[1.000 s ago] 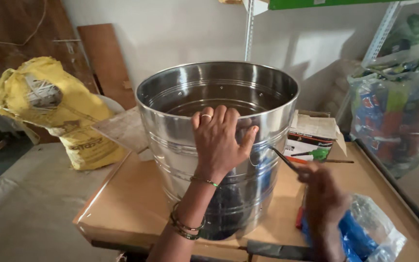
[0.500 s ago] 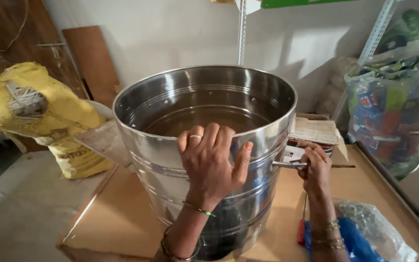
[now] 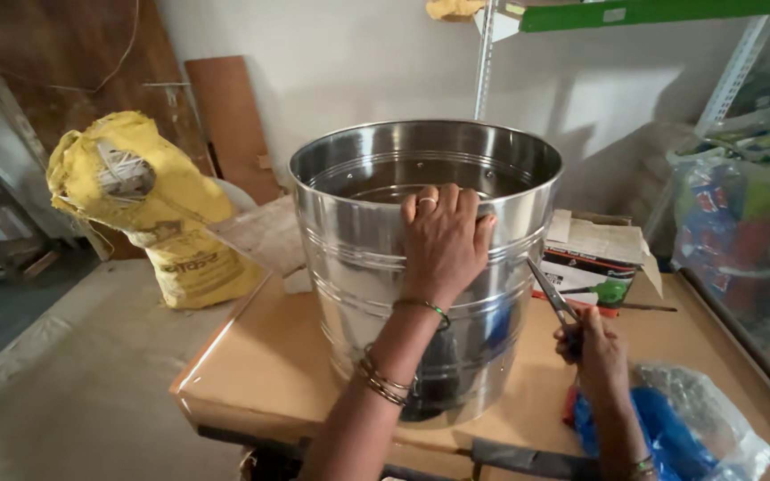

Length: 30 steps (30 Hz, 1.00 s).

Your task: The person uses a screwdriver to work on the rim of a large metal container, then picks up a small metal piece and inserts it into a hole on the side. They rotate the container to access different areas and continue to manipulate the metal piece with their hands.

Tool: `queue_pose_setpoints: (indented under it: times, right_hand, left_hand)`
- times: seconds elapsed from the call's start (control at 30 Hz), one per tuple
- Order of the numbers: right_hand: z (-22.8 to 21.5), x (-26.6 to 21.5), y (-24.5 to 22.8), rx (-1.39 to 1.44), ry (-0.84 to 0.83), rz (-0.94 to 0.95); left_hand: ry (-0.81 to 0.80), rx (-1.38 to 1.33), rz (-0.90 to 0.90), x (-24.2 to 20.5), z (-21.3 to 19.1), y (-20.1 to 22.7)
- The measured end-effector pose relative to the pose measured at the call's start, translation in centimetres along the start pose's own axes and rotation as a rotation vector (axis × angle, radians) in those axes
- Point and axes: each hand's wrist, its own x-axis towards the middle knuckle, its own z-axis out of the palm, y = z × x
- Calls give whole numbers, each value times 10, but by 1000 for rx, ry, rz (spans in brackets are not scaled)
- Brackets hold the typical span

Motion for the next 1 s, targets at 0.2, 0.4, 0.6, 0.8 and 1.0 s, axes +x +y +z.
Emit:
queue_pose_setpoints:
  times: [0.2, 0.4, 0.6, 0.8, 1.0]
  right_hand:
    - [-9, -18, -9, 39, 168, 253]
    - [-80, -57, 2, 117, 177, 193]
    - [-141, -93, 49, 91, 324, 504]
    - [-121, -116, 74, 327, 161, 493]
    - [-55, -147, -2, 207, 89, 248]
  left_hand:
    - [-299, -270, 60, 33, -37, -71]
    - [-383, 134, 76, 31, -79, -156]
    - [-147, 105, 118, 5, -67, -165]
    - [3, 67, 161, -8, -62, -126]
    - [39, -81, 170, -18, -68, -104]
